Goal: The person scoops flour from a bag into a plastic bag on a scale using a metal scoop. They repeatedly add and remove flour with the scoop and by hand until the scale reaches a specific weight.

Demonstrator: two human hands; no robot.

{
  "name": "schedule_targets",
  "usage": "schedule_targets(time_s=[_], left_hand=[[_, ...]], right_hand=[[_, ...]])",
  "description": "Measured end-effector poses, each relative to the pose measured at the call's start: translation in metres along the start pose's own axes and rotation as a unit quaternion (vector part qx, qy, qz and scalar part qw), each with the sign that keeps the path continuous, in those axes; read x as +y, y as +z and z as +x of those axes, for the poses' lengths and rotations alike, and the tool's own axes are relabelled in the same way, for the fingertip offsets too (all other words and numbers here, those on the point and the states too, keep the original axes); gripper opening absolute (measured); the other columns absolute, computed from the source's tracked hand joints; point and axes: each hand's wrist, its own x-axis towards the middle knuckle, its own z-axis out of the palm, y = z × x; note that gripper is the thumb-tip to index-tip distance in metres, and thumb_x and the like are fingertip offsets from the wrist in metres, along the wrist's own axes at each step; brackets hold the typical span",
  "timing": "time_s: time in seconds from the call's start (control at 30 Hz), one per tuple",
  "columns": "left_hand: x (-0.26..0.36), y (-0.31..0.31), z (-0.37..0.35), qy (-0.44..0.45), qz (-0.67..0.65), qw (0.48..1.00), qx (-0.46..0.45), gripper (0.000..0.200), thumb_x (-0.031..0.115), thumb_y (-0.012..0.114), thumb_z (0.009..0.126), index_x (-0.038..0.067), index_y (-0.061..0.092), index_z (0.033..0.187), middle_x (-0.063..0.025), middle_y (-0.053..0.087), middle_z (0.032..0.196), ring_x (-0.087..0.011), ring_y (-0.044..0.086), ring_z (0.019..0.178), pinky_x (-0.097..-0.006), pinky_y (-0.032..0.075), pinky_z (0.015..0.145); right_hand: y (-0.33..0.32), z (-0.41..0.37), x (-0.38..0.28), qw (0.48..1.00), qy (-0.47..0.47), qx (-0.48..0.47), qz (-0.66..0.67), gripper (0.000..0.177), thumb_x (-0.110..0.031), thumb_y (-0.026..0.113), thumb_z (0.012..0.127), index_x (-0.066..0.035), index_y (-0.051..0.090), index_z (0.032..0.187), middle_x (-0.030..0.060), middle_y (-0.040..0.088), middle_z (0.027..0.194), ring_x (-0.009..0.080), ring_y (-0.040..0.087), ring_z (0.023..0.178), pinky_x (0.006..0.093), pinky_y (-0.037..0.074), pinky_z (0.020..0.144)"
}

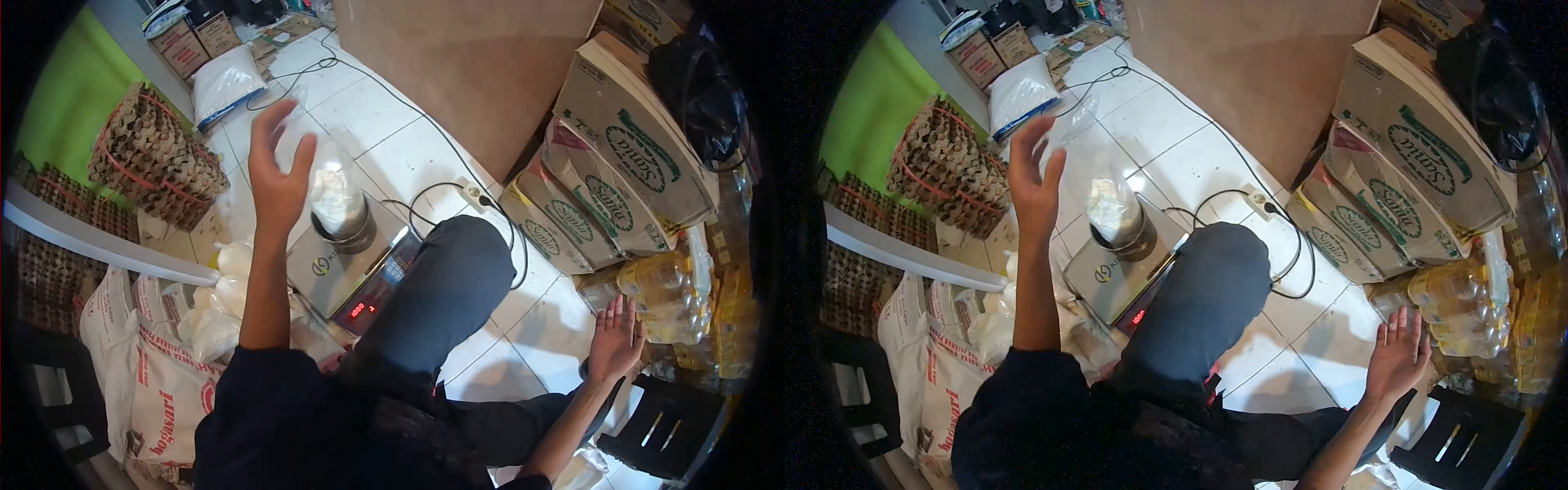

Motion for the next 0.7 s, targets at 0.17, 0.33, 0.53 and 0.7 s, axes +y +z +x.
schedule_targets(time_s=[0.17, 0.33, 0.53, 0.7], left_hand=[[-0.075, -0.019, -0.059, -0.216, 0.125, 0.967, -0.046, 0.072, 0.022, 0.076, 0.077, 0.001, 0.037, 0.133, -0.0183, 0.046, 0.133, -0.0287, 0.044, 0.125, -0.0438, 0.035, 0.103], [-0.118, 0.023, -0.077, -0.106, 0.180, 0.978, 0.027, 0.062, 0.013, 0.075, 0.078, 0.000, 0.042, 0.129, -0.0149, 0.060, 0.114, -0.0246, 0.054, 0.115, -0.0389, 0.042, 0.094], [-0.137, 0.038, -0.075, -0.160, -0.153, 0.963, 0.154, 0.010, 0.001, 0.055, 0.092, -0.004, 0.064, 0.094, -0.0095, 0.068, 0.087, -0.0163, 0.066, 0.082, -0.0252, 0.049, 0.075], [-0.104, -0.003, -0.064, -0.153, -0.195, 0.934, 0.257, 0.018, 0.010, 0.055, 0.095, -0.005, 0.059, 0.105, -0.0139, 0.069, 0.091, -0.0191, 0.066, 0.088, -0.0290, 0.048, 0.085]], right_hand=[[0.001, 0.012, 0.011, 0.999, 0.023, 0.019, -0.037, 0.052, -0.037, 0.049, 0.093, -0.006, 0.043, 0.134, 0.0128, 0.055, 0.120, 0.0213, 0.055, 0.098, 0.0351, 0.045, 0.087], [-0.012, 0.027, 0.020, 0.997, 0.047, 0.005, -0.058, 0.047, -0.038, 0.049, 0.092, -0.006, 0.051, 0.127, 0.0114, 0.060, 0.110, 0.0214, 0.058, 0.092, 0.0348, 0.047, 0.084], [-0.028, 0.016, -0.021, 0.991, 0.057, -0.029, -0.115, 0.041, -0.032, 0.049, 0.094, -0.008, 0.050, 0.127, 0.0065, 0.060, 0.102, 0.0177, 0.057, 0.085, 0.0343, 0.048, 0.079], [0.037, -0.009, -0.082, 0.955, -0.026, 0.031, -0.293, 0.048, -0.034, 0.049, 0.094, -0.009, 0.044, 0.135, 0.0058, 0.058, 0.105, 0.0174, 0.055, 0.085, 0.0360, 0.049, 0.081]])
